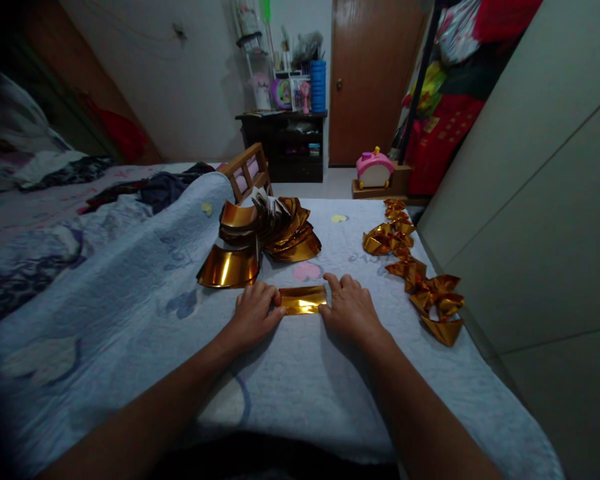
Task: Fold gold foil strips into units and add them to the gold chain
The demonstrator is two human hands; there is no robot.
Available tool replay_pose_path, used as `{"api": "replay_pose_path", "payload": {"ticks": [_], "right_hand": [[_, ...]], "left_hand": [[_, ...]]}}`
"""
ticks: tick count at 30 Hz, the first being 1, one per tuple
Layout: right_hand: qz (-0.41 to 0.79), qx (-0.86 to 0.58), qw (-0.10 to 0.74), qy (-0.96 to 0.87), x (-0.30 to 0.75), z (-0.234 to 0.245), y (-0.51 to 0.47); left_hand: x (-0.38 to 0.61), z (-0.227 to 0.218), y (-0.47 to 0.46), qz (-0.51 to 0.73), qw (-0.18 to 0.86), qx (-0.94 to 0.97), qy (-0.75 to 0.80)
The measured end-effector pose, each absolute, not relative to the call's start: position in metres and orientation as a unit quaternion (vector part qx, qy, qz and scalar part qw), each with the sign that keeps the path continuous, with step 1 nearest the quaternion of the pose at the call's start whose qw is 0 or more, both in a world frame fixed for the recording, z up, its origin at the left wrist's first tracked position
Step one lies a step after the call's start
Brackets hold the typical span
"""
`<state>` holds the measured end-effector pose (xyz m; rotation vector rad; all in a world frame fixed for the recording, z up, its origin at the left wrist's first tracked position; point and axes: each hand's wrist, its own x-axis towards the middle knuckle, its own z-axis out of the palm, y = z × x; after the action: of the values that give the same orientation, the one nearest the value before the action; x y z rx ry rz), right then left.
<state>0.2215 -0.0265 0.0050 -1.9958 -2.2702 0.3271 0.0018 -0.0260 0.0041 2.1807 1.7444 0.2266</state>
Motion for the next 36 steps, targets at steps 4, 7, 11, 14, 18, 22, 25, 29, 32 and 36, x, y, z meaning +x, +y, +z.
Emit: {"api": "replay_pose_path", "payload": {"ticks": [4,7,11,14,18,22,25,29,32,36], "right_hand": [[0.120,-0.652,0.045,-0.747,0.230,0.003,-0.024],[0.122,-0.642,0.062,-0.754,0.234,0.001,-0.023],[0.132,-0.616,0.173,-0.757,0.239,-0.003,-0.017],[0.135,-0.579,0.270,-0.757,0.235,-0.004,-0.015],[0.159,-0.487,0.277,-0.813,0.215,-0.004,-0.019],[0.134,-0.509,0.189,-0.829,0.191,-0.006,-0.026],[0.089,-0.558,0.144,-0.813,0.180,-0.008,-0.030],[0.062,-0.588,0.118,-0.797,0.174,-0.006,-0.034],[0.062,-0.602,0.102,-0.790,0.176,-0.001,-0.034],[0.077,-0.611,0.077,-0.784,0.188,0.003,-0.031]], "left_hand": [[0.001,0.002,-0.026,0.088,0.167,0.769,0.610],[0.000,0.001,-0.026,0.092,0.161,0.772,0.608],[0.002,0.001,-0.026,0.094,0.152,0.774,0.607],[0.003,0.000,-0.026,0.104,0.149,0.780,0.599],[0.004,-0.003,-0.026,0.137,0.136,0.793,0.578],[0.003,-0.004,-0.026,0.160,0.128,0.797,0.569],[0.002,-0.006,-0.026,0.152,0.136,0.802,0.561],[0.001,-0.010,-0.024,0.140,0.146,0.809,0.553],[0.000,-0.011,-0.023,0.132,0.154,0.808,0.553],[-0.001,-0.009,-0.022,0.128,0.165,0.804,0.557]]}}
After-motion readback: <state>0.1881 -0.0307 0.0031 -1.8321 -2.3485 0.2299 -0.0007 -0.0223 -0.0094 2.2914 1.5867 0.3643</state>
